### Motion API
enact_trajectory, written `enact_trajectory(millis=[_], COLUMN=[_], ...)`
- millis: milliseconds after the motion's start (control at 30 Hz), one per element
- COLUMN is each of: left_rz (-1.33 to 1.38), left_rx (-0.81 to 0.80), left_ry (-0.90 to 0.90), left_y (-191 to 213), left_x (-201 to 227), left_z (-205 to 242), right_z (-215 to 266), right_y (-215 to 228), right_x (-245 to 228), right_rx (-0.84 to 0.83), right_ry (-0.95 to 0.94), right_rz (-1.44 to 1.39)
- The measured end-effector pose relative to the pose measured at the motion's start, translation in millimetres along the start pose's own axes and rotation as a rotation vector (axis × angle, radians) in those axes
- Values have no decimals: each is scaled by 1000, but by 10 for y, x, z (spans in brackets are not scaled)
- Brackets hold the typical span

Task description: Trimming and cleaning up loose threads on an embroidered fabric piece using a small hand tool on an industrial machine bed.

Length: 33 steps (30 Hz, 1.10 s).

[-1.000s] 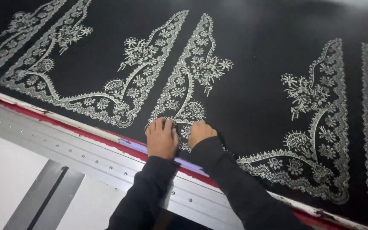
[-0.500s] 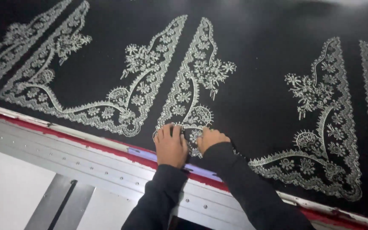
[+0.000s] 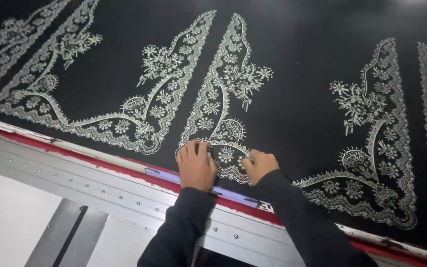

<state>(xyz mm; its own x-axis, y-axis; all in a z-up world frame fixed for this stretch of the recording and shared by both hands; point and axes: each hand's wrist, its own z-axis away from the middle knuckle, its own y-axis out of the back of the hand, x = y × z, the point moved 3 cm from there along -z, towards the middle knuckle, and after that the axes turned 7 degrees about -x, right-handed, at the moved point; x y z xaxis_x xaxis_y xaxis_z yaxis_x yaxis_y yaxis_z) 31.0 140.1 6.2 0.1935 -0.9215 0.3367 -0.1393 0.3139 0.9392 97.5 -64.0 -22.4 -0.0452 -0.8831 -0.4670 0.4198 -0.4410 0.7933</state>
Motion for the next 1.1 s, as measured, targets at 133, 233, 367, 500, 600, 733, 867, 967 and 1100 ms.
enact_trajectory(millis=[133, 233, 367, 500, 600, 733, 867, 967, 1100], left_rz=[14, -18, -35, -74, -7, 108, 254, 299, 266], left_rx=[-11, -15, 16, 48, 59, -73, -214, -193, -145], left_ry=[4, -21, -22, -48, -122, -420, -463, -501, -585], left_y=[-6, 24, -49, 13, -69, 21, -301, -429, -217], left_x=[10, 21, 2, 55, 6, 479, 690, 674, 722], left_z=[33, 14, -21, 17, -15, 1, -112, -130, -26], right_z=[56, 153, 156, 296, 250, 299, 93, 124, 101], right_y=[46, 132, 376, 565, 473, 567, 524, 474, 363], right_x=[81, 31, -1, -203, -170, -146, 39, 102, 67], right_rx=[8, -53, 38, -3, -36, -16, 0, -5, -34], right_ry=[66, 77, 172, 145, 109, 67, 68, 42, 75], right_rz=[-49, -124, 12, -146, -311, -449, -363, -379, -426])
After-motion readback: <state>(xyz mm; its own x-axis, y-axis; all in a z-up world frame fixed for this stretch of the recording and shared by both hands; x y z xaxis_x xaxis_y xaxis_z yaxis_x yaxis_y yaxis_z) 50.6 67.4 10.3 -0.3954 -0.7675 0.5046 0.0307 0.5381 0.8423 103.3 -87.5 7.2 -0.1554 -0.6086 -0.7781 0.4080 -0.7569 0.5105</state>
